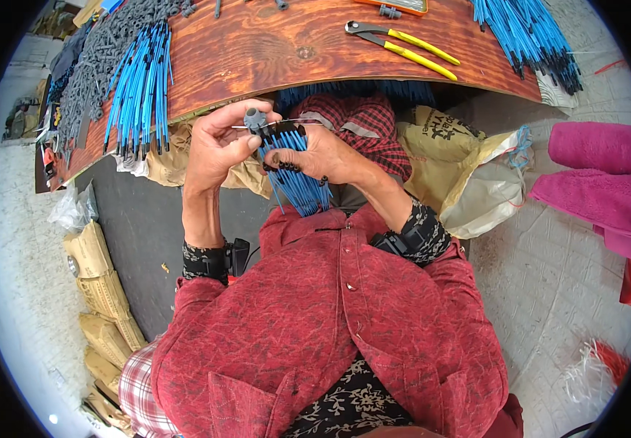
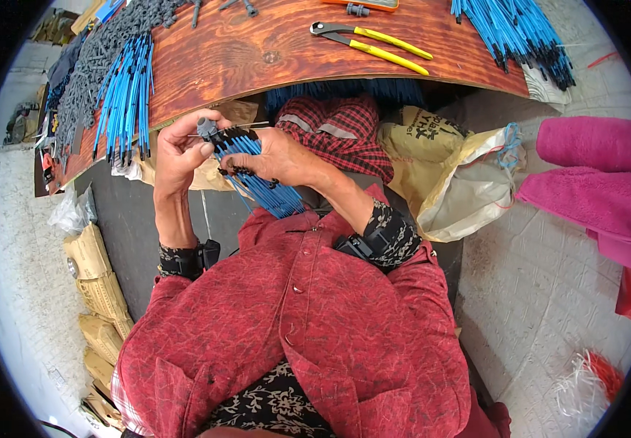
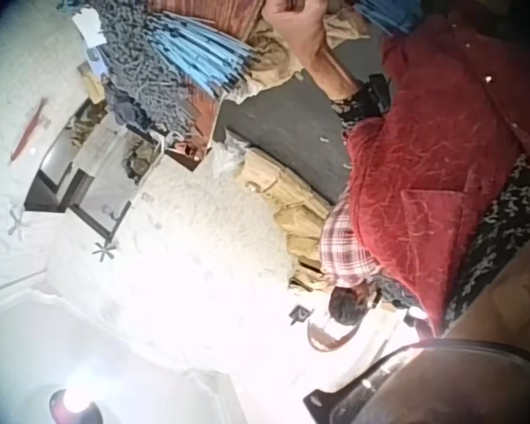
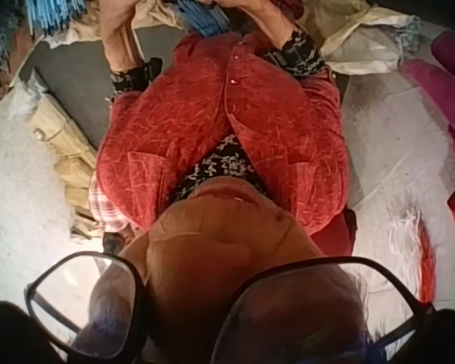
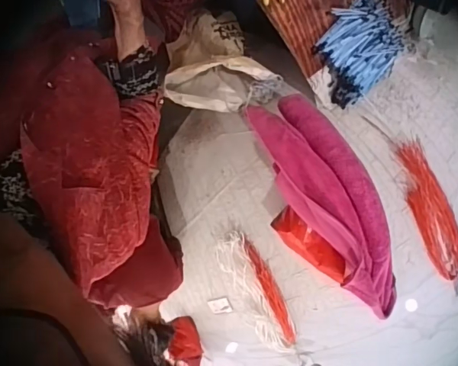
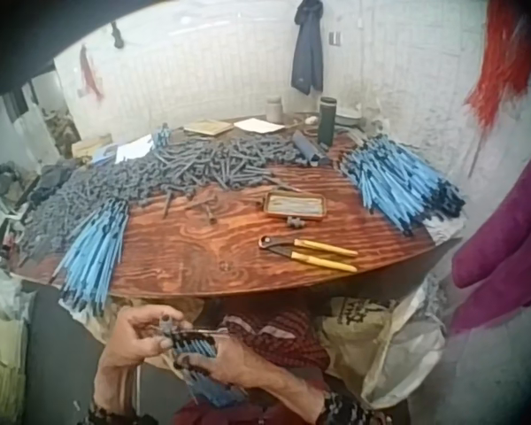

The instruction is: The recorder is manually assembling small blue plastic pins into black connector frames at a wooden workbench.

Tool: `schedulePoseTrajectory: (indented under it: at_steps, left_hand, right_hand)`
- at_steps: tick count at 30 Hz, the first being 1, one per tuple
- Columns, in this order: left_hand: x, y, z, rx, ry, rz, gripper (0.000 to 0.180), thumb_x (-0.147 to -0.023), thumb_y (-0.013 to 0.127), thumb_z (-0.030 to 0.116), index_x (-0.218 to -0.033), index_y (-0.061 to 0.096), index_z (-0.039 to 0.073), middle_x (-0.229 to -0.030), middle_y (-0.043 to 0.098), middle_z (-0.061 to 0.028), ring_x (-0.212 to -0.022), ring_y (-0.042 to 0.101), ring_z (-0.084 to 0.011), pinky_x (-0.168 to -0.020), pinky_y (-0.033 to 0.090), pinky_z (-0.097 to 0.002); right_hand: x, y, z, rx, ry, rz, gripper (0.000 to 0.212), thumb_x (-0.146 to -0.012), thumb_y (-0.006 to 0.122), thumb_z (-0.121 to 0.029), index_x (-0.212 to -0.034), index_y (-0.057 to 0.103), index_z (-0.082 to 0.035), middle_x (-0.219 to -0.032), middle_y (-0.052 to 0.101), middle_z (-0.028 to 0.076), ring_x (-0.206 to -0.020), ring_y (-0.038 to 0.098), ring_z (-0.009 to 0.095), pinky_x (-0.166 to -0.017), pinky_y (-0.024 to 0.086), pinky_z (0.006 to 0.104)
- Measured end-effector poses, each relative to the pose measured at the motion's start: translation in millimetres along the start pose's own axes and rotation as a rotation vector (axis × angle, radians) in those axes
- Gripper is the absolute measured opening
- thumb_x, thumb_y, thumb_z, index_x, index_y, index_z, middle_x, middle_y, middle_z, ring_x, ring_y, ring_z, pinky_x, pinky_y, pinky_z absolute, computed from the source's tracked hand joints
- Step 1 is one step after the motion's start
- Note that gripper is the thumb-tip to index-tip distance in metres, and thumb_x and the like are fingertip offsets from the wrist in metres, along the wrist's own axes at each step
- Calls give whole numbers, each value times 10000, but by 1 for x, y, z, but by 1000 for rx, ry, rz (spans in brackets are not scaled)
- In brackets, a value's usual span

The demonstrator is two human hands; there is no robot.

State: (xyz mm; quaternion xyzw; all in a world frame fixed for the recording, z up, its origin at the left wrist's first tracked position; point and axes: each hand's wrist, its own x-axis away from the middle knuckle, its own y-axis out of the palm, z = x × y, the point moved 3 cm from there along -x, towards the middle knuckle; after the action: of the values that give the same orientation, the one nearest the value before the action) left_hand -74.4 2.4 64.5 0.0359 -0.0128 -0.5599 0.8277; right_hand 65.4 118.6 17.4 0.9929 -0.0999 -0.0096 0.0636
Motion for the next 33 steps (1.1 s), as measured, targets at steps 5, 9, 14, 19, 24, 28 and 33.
schedulePoseTrajectory:
  at_steps: [5,9,14,19,24,28,33]
  left_hand:
    - [0,16,16,51,90,-19,477,-836,697,-53,-1306,616,-48,-1199,705,-177,-1069,693,-198,-974,554,-333]
    - [-3,17,13,24,-47,24,513,-821,743,18,-1315,619,-42,-1233,697,-195,-1115,684,-216,-1009,534,-372]
    - [1,18,15,26,10,42,513,-839,778,-3,-1323,614,-46,-1203,703,-162,-1044,698,-195,-929,570,-321]
    - [4,21,30,-54,81,48,480,-847,778,0,-1299,625,-50,-1172,712,-159,-1043,697,-192,-936,565,-318]
    - [-6,21,28,-69,77,67,446,-864,774,20,-1281,631,-46,-1156,716,-144,-1016,689,-165,-905,557,-293]
    - [-4,12,19,-75,105,77,431,-866,776,28,-1268,639,-42,-1135,718,-126,-1004,686,-157,-876,553,-276]
    - [-1,5,18,-126,92,108,418,-868,761,-6,-1267,640,-47,-1132,718,-127,-988,693,-158,-861,558,-268]
  right_hand:
    - [3,-5,0,-70,42,-63,259,-933,730,-317,-1020,719,-74,-772,683,-16,-651,571,71,-573,469,267]
    - [7,-10,-8,-23,186,-17,257,-930,740,-309,-1027,728,-71,-765,671,-22,-656,570,68,-571,464,264]
    - [5,-6,3,-68,65,-33,307,-924,745,-293,-1084,706,-34,-875,722,12,-774,632,85,-695,517,285]
    - [6,-7,-11,-32,67,-72,316,-917,753,-297,-1094,709,-39,-865,731,19,-795,655,96,-742,531,294]
    - [2,-5,-4,-54,-11,11,370,-898,776,-333,-1125,705,-50,-859,733,18,-792,649,93,-751,531,298]
    - [1,0,-1,-9,-49,168,390,-857,818,-348,-1060,708,-33,-821,721,53,-735,655,120,-714,535,308]
    - [1,1,-1,61,-103,252,438,-872,788,-407,-999,688,0,-757,687,102,-665,640,151,-658,520,332]
